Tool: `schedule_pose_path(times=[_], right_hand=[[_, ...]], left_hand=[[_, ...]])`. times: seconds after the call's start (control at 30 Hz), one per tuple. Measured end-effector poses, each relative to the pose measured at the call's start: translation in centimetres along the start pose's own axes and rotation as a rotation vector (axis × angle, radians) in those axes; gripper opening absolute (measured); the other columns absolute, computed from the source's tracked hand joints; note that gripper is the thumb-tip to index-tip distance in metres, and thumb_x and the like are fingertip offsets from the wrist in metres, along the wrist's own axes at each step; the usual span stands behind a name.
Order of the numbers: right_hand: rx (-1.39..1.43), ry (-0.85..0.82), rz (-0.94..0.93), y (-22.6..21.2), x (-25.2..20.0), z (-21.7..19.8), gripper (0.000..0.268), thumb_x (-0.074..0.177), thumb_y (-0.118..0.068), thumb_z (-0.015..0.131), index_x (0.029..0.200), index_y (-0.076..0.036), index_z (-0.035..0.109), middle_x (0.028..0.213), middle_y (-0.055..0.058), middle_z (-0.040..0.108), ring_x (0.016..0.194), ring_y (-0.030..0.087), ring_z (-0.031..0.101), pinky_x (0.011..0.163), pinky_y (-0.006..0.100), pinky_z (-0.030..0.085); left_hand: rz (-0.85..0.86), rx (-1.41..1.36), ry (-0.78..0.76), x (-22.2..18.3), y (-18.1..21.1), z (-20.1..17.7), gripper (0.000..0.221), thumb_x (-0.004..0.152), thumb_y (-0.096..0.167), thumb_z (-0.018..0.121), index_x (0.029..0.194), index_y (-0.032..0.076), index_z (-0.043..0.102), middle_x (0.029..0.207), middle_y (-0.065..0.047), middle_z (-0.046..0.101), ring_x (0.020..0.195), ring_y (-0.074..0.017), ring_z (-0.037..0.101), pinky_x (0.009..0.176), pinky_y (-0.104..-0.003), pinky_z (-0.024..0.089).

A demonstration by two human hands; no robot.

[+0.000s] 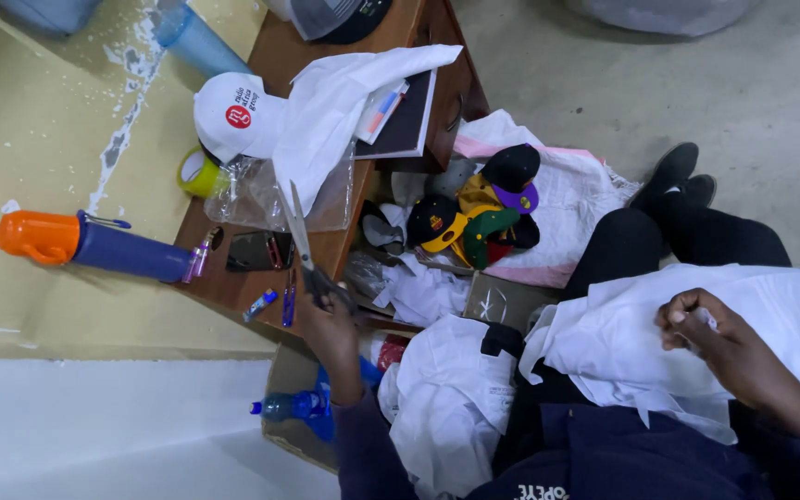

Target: Trimming excess fabric from white t-shirts with scissors and marking them with a blue pen

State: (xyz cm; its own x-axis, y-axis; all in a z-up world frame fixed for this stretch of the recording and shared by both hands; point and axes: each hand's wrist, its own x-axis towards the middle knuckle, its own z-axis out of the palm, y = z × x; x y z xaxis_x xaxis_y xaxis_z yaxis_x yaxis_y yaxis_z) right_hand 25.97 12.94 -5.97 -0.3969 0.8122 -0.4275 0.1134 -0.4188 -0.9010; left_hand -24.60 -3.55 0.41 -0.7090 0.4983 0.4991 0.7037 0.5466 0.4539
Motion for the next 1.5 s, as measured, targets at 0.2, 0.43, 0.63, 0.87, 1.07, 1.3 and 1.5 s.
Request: schedule_pose_path(times=[0.2, 0.43, 0.63, 0.87, 1.07, 1.3, 1.5], right_hand=[[0.245, -0.091, -0.043, -0.6, -0.6, 0.3, 0.033, 0.111, -0.014, 0.049, 0.135, 0.006, 0.059, 0.072, 0.015, 0.049, 0.044, 0.016, 0.028, 0.037, 0.035, 0.024], [0.067, -0.193, -0.219, 3.2, 1.8, -1.8, 0.115, 0.110, -0.079, 0.008, 0.095, 0.013, 0.076, 0.068, 0.008, 0.034, 0.064, 0.025, 0.034, 0.064, 0.043, 0.029], [0.231, -0.181, -0.099, 0.5, 0.4, 0.8, 0.061, 0.115, -0.037, 0.039, 0.115, 0.015, 0.072, 0.068, 0.011, 0.035, 0.062, 0.026, 0.035, 0.060, 0.042, 0.030], [0.410, -0.135, -0.238, -1.5, 0.0, 4.4, 0.042, 0.108, -0.008, 0.047, 0.146, 0.006, 0.056, 0.085, 0.012, 0.052, 0.080, 0.023, 0.052, 0.076, 0.039, 0.045], [-0.230, 0.104, -0.716, -2.8, -0.4, 9.7, 0.048, 0.099, -0.001, 0.050, 0.145, -0.006, 0.064, 0.133, 0.017, 0.068, 0.129, 0.033, 0.065, 0.103, 0.042, 0.054], [-0.807, 0.106, -0.843, -1.3, 3.4, 9.0, 0.071, 0.113, -0.052, 0.012, 0.169, -0.009, 0.018, 0.180, 0.016, 0.008, 0.167, 0.037, -0.007, 0.128, 0.061, -0.012], [-0.677, -0.064, -0.377, -4.8, 3.9, 5.1, 0.053, 0.103, -0.035, 0.045, 0.150, -0.012, 0.056, 0.167, 0.008, 0.046, 0.165, 0.026, 0.024, 0.133, 0.050, 0.010]], left_hand=[[-0.231, 0.275, -0.196, 3.4, -4.9, -0.6, 0.083, 0.103, 0.032, 0.066, 0.146, -0.029, 0.030, 0.143, -0.051, 0.043, 0.108, -0.0526, 0.065, 0.098, -0.055, 0.051], [-0.060, 0.620, -0.218, 7.0, -8.0, 3.5, 0.067, 0.100, 0.047, 0.058, 0.117, -0.018, 0.060, 0.113, -0.040, 0.063, 0.103, -0.0557, 0.058, 0.109, -0.070, 0.026], [-0.048, 0.590, -0.292, 7.1, -1.9, 1.4, 0.042, 0.097, 0.042, 0.070, 0.105, 0.001, 0.073, 0.098, -0.019, 0.073, 0.079, -0.0332, 0.070, 0.067, -0.046, 0.057], [0.072, -0.079, -0.494, 0.1, 10.9, 1.4, 0.024, 0.104, 0.018, 0.058, 0.113, 0.004, 0.075, 0.103, -0.013, 0.074, 0.084, -0.0236, 0.068, 0.077, -0.038, 0.057], [-0.121, -1.450, -1.450, -14.2, 21.1, 5.7, 0.066, 0.104, 0.012, 0.063, 0.164, 0.003, 0.038, 0.152, -0.020, 0.053, 0.132, -0.0234, 0.057, 0.113, -0.038, 0.048], [-0.226, -1.431, -1.597, -13.9, 17.1, 14.1, 0.039, 0.100, 0.004, 0.070, 0.138, -0.005, 0.066, 0.119, -0.019, 0.074, 0.096, -0.0200, 0.075, 0.096, -0.030, 0.063], [-0.519, -0.648, -1.003, -6.3, 0.6, 30.5, 0.030, 0.100, 0.006, 0.066, 0.129, 0.008, 0.071, 0.109, -0.010, 0.072, 0.083, -0.0148, 0.070, 0.067, -0.027, 0.061]])
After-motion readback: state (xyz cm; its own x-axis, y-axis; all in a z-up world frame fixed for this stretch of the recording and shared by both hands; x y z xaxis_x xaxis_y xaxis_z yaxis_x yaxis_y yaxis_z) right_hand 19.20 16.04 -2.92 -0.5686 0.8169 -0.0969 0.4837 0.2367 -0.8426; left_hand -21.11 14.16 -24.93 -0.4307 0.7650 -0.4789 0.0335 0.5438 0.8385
